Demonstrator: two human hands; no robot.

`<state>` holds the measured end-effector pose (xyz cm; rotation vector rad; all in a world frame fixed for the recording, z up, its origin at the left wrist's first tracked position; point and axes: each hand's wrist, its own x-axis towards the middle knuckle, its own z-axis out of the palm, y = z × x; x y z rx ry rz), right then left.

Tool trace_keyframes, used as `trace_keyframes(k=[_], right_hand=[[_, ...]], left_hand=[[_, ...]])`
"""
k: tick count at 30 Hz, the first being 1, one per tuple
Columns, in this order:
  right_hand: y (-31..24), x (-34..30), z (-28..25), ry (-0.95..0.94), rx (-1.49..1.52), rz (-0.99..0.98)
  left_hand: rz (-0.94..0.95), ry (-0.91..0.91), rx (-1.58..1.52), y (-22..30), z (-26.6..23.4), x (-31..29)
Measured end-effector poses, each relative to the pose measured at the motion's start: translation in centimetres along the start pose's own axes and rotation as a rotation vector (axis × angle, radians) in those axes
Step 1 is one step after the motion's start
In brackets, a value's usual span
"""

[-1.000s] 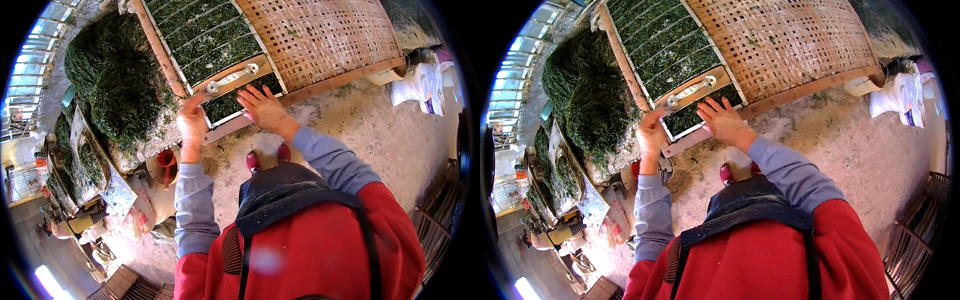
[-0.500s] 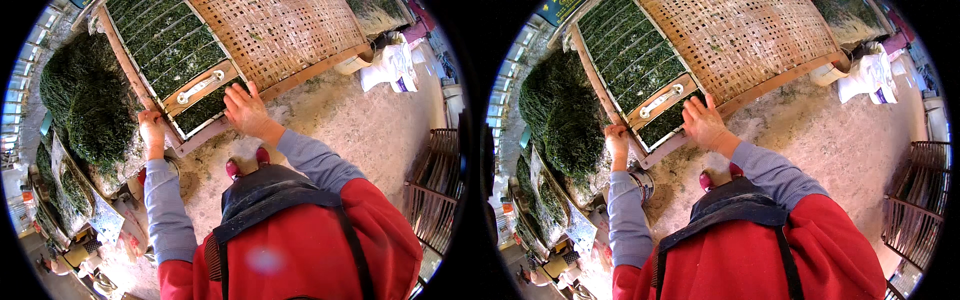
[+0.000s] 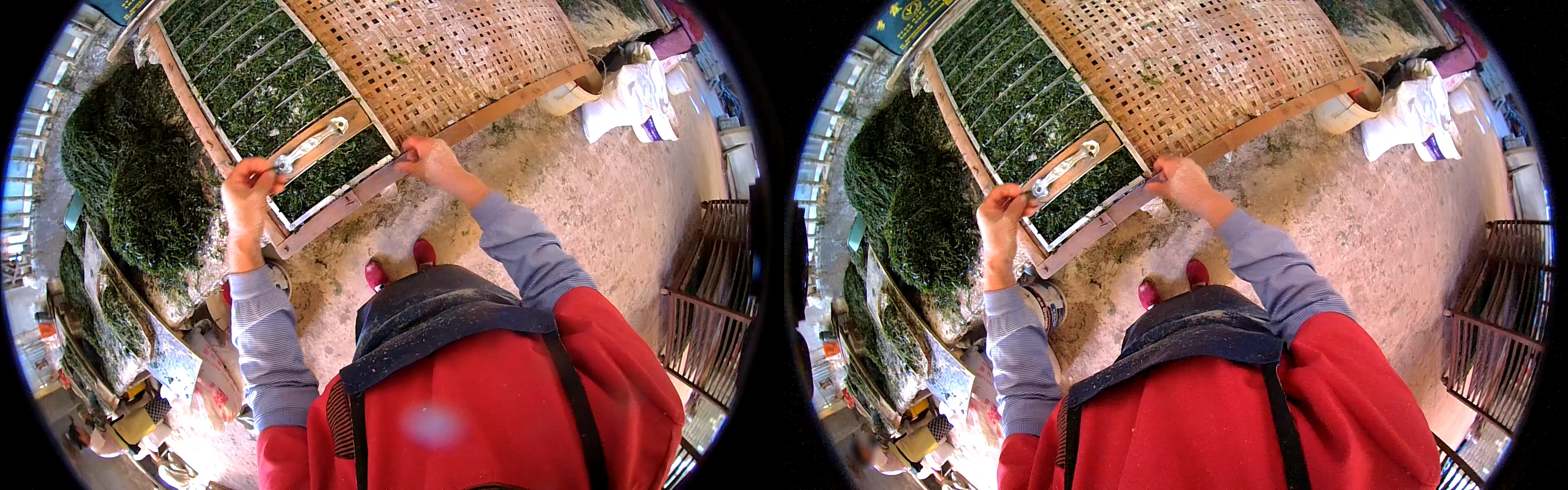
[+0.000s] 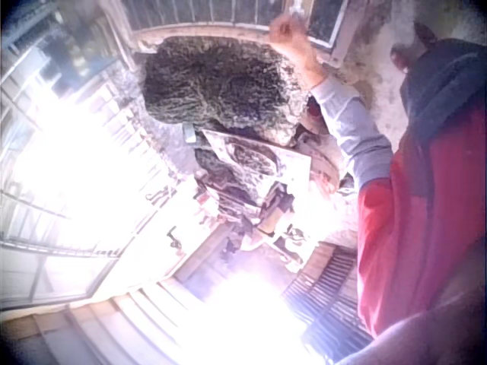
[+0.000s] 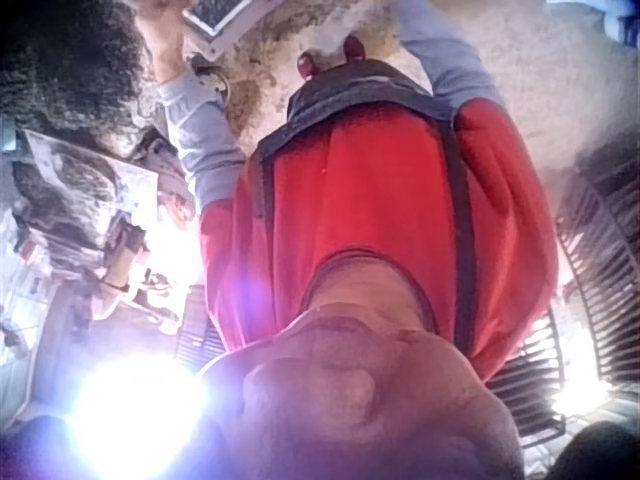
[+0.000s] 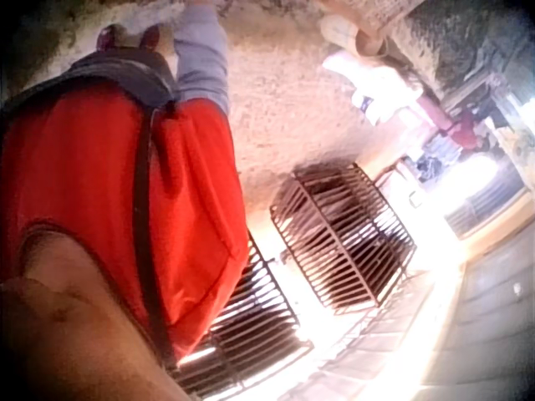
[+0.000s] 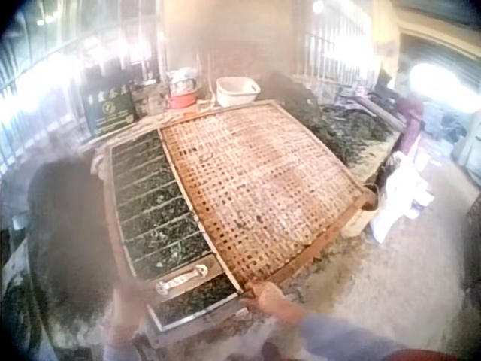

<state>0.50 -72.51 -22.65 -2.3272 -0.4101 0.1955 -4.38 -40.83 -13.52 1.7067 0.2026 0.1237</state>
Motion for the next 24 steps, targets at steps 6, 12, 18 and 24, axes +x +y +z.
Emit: trace_keyframes(k=[6, 12, 18, 24], right_hand=[[-0.7, 2.0, 0.5, -0.033, -0.251, -0.001], [-5.0, 2.0, 1.4, 0.182, 0.019, -0.313], [-6.6, 1.9, 2.7, 0.133, -0.215, -0.697], [-7.0, 1.5, 3.9, 0.247, -0.266, -0.692]], left_hand=[[0.008, -0.053, -0.129, -2.0, 5.6, 0.7], [-0.009, -0.050, 0.057, -7.9, 8.7, -2.7], [-0.090, -0.069, -0.326, -1.5, 10.4, -3.7], [0.089, 0.126, 0.195, -4.9, 6.1, -2.2]])
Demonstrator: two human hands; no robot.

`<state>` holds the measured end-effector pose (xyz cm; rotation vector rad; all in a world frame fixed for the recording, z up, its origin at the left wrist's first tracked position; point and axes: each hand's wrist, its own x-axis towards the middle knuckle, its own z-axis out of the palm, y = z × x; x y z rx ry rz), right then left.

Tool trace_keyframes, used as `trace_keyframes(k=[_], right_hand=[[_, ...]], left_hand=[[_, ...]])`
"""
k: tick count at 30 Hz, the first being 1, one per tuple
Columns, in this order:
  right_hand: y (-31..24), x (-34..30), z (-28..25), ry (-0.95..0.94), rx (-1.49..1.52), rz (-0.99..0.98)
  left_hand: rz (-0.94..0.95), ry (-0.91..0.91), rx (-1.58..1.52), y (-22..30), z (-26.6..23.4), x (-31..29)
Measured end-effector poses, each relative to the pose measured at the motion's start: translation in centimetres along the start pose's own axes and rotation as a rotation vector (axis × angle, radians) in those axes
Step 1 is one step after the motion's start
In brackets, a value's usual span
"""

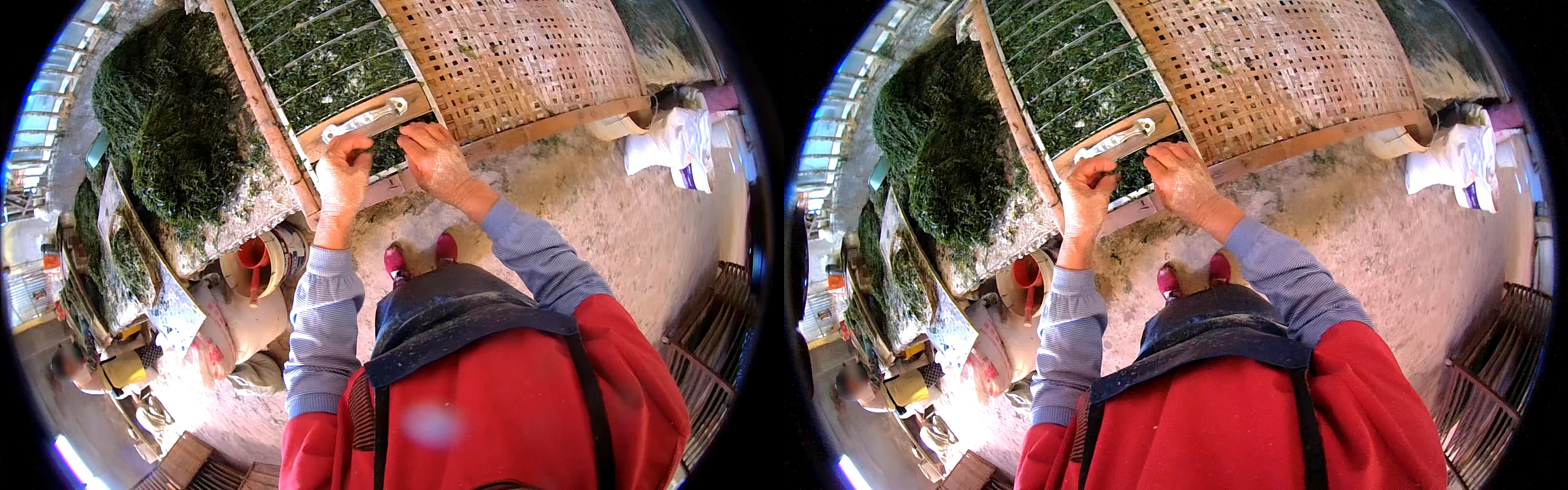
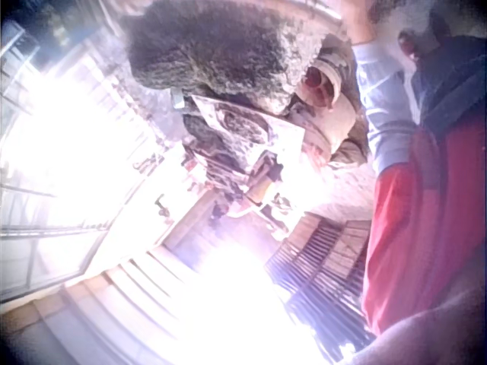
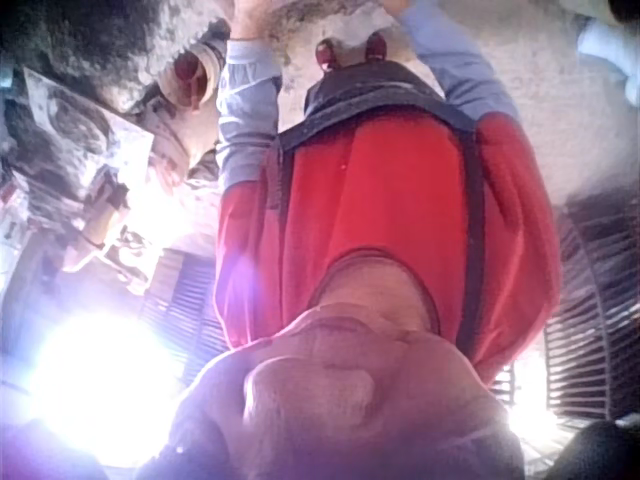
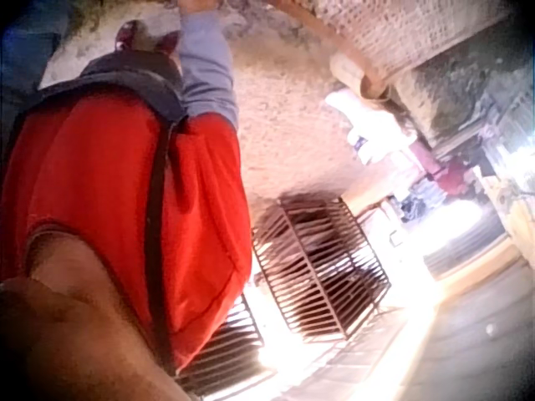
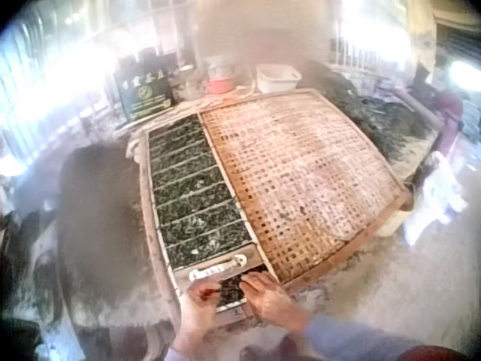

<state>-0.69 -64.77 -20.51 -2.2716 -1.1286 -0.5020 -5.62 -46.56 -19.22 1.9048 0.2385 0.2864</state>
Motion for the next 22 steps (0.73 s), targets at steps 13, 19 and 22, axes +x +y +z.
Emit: trace_keyframes(k=[13, 19, 22], right_hand=[[-0.5, 8.0, 0.9, -0.145, -0.110, -0.040], [-1.4, 7.0, -0.9, -0.325, -0.125, -0.078], [-1.9, 4.6, -0.2, -0.427, -0.147, -0.090]], left_hand=[[0.020, 0.333, -0.053, 4.5, -7.6, -1.9], [0.156, 0.593, -0.053, 3.4, -8.3, -3.0], [0.375, 0.435, 0.412, 2.0, -6.0, -3.2]])
